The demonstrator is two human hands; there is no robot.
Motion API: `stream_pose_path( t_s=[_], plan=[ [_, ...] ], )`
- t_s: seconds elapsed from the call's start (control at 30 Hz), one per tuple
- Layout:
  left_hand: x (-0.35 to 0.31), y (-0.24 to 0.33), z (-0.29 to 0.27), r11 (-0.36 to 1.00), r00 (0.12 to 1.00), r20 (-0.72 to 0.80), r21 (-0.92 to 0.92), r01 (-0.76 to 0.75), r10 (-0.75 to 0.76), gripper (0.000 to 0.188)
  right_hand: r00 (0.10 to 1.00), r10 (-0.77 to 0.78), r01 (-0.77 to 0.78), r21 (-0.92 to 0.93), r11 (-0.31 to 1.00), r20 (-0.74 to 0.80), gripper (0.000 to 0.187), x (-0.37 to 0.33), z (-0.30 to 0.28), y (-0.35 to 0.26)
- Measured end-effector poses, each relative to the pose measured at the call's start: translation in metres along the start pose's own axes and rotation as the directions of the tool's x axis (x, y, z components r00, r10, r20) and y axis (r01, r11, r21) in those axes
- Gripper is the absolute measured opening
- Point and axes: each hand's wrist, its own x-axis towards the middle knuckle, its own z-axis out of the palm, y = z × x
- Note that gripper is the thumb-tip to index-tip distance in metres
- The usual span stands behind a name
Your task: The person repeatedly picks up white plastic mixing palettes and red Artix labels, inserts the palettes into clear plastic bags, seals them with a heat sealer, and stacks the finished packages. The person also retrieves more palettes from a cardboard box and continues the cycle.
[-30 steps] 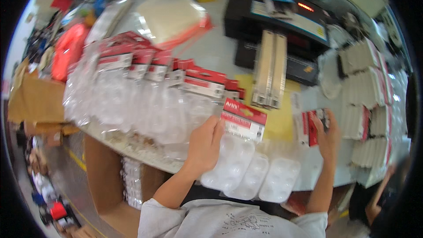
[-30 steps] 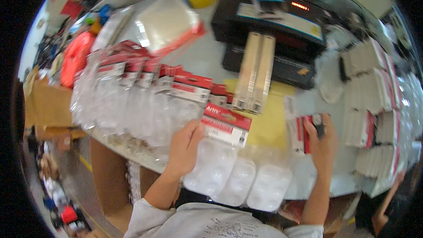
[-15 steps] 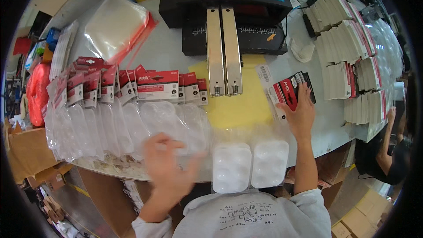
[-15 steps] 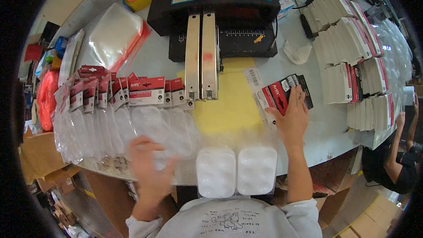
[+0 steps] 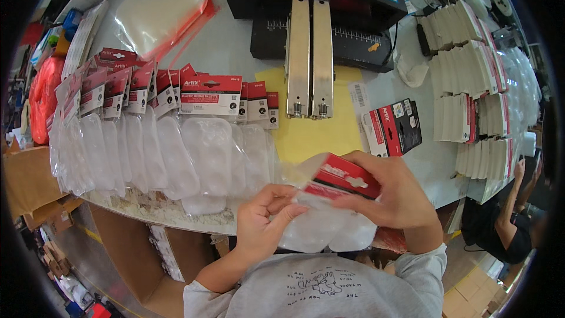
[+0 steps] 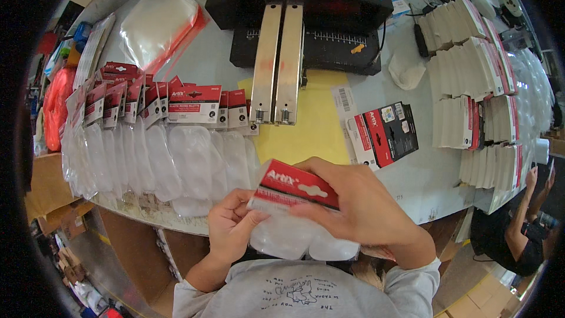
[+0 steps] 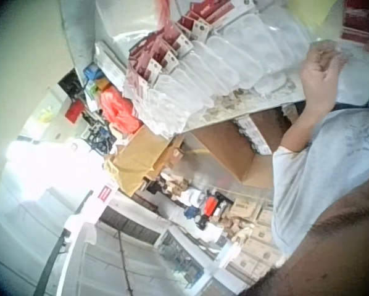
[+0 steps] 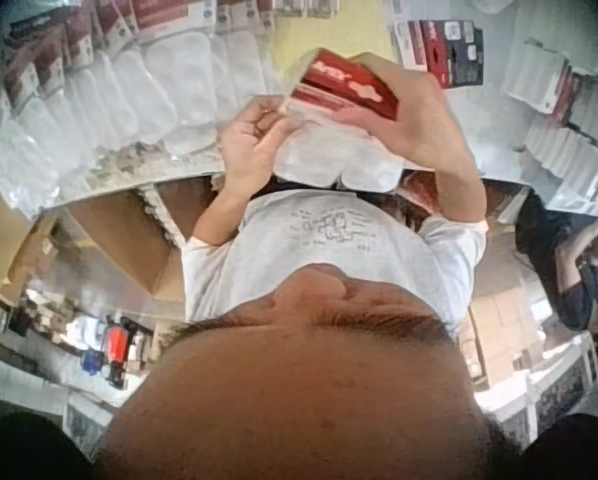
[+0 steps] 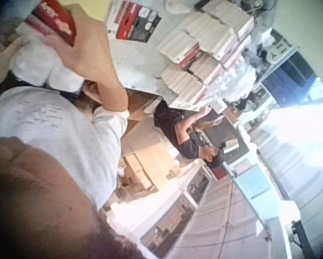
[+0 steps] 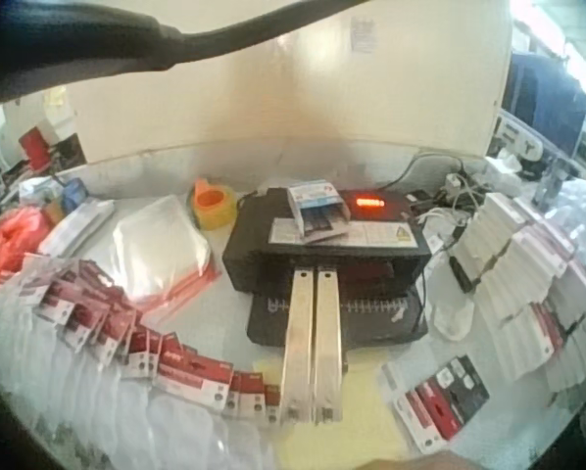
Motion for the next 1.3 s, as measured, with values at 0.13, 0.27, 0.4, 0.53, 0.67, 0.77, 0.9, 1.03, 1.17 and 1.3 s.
stream_pose_path(
  t_s=[0.13, 0.27, 0.4, 0.53, 0.67, 0.77, 0.9, 1.03, 1.17, 1.3],
  plan=[
    [0.005, 0.009, 0.000, 0.988, 0.992, 0.025, 0.086, -0.128, 0.126, 0.014, 0.986, 0.157, -0.160, 0.053, 0.986, 0.053, 0.034, 0.019, 0.006, 0.000],
    [0.006, 0.016, -0.002, 0.969, 0.992, -0.031, 0.220, -0.110, 0.120, 0.014, 0.994, 0.066, -0.060, -0.060, 0.996, 0.090, 0.029, 0.023, 0.008, -0.005],
    [0.006, 0.012, -0.004, 0.915, 0.977, -0.047, 0.363, -0.177, 0.208, 0.013, 0.982, 0.014, 0.012, -0.136, 0.991, 0.188, 0.028, 0.025, 0.004, -0.011],
    [0.008, 0.006, -0.004, 0.845, 0.949, 0.008, 0.452, -0.285, 0.316, 0.012, 0.986, -0.091, 0.115, -0.169, 0.979, 0.142, 0.032, 0.025, 0.000, -0.004],
    [0.011, 0.002, -0.004, 0.895, 0.879, -0.254, 0.308, -0.321, 0.403, 0.019, 0.981, 0.174, -0.173, 0.020, 0.985, -0.089, 0.032, 0.017, -0.004, 0.012],
    [0.014, -0.003, -0.006, 0.889, 0.853, -0.296, 0.302, -0.343, 0.429, 0.026, 0.918, 0.374, -0.396, 0.382, 0.835, 0.136, 0.017, 0.005, 0.006, 0.022],
    [0.011, -0.007, -0.005, 0.898, 0.869, -0.312, 0.347, -0.272, 0.384, 0.025, 0.948, 0.309, -0.301, 0.520, 0.799, 0.074, 0.015, -0.008, 0.015, 0.032],
    [0.013, 0.002, -0.002, 0.877, 0.904, -0.287, 0.451, -0.164, 0.317, 0.025, 0.936, 0.324, -0.340, 0.594, 0.729, 0.139, 0.013, -0.008, 0.022, 0.037],
    [0.052, 0.011, -0.004, 0.868, 0.911, -0.295, 0.481, -0.121, 0.290, 0.026, 0.909, 0.416, -0.288, 0.680, 0.674, -0.027, 0.016, 0.029, 0.027, 0.046],
    [0.091, 0.007, -0.012, 0.880, 0.882, -0.296, 0.418, -0.226, 0.367, 0.029, 0.912, 0.371, -0.127, 0.739, 0.662, -0.175, 0.016, 0.061, 0.026, 0.058]
  ],
)
